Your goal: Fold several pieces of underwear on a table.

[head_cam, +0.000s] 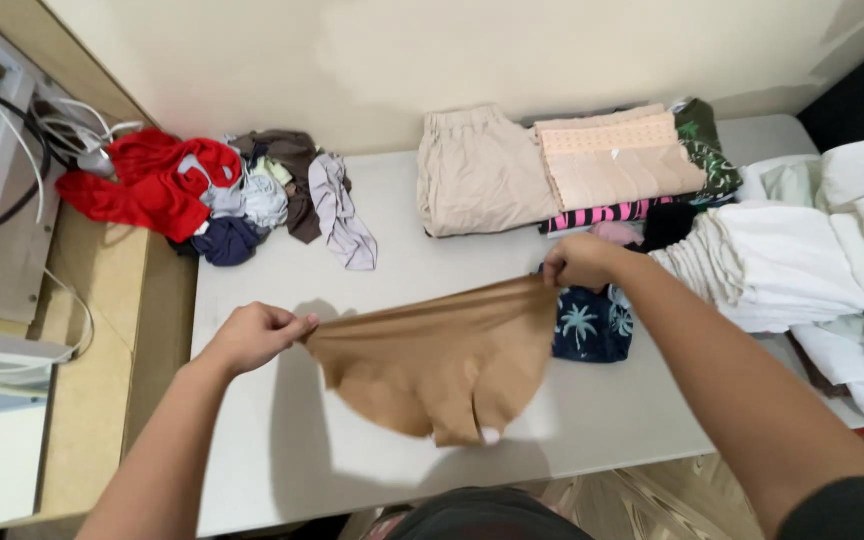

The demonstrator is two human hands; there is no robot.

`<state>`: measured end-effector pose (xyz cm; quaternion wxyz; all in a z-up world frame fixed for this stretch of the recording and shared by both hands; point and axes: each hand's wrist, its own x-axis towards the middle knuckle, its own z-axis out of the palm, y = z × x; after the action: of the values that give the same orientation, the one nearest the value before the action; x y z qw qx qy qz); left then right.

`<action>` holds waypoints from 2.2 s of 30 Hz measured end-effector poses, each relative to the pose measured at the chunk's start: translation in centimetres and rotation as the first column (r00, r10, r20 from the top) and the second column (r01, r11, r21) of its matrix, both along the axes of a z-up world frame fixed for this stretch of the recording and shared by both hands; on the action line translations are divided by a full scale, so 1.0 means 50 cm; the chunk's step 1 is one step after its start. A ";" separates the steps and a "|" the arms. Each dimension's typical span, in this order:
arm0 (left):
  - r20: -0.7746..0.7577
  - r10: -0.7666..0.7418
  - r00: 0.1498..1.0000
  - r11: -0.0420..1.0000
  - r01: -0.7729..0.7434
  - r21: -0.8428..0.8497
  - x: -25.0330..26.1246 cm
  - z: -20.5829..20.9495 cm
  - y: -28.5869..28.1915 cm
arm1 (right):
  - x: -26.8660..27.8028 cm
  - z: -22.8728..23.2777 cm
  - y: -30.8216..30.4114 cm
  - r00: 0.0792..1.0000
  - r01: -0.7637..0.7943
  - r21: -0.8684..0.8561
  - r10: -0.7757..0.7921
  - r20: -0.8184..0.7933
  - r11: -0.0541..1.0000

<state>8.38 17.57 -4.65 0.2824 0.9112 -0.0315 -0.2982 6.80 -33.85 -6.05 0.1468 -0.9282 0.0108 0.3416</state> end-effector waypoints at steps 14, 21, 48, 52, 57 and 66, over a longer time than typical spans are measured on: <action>0.137 -0.318 0.938 0.867 0.229 0.442 -0.130 -0.086 -0.029 | -0.130 -0.154 0.071 0.762 -0.116 -0.008 0.094 0.641 0.993; 0.329 -0.146 0.933 0.977 0.084 0.196 -0.130 -0.081 -0.119 | -0.102 -0.098 0.180 0.757 -0.099 0.047 0.044 0.652 0.994; 0.245 -0.184 0.952 0.963 0.125 0.237 -0.092 -0.146 -0.288 | -0.078 -0.144 0.305 0.804 -0.280 0.188 0.123 0.581 0.941; -0.010 0.054 0.998 0.985 -0.052 0.162 -0.088 -0.192 -0.295 | -0.067 -0.119 0.322 0.932 -0.147 0.155 0.084 0.353 0.977; 0.330 -0.073 0.941 0.992 0.034 0.121 -0.140 -0.181 -0.288 | -0.105 -0.206 0.287 0.737 -0.371 0.204 0.154 0.658 0.906; 0.335 -0.125 0.934 0.981 0.066 0.184 -0.183 -0.194 -0.304 | -0.140 -0.175 0.278 0.732 -0.421 0.254 0.160 0.662 0.871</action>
<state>-0.78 2.35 -14.37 0.1791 0.9674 -0.0995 -0.1488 -0.22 -19.93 -14.79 0.2659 -0.9294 -0.2544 0.0303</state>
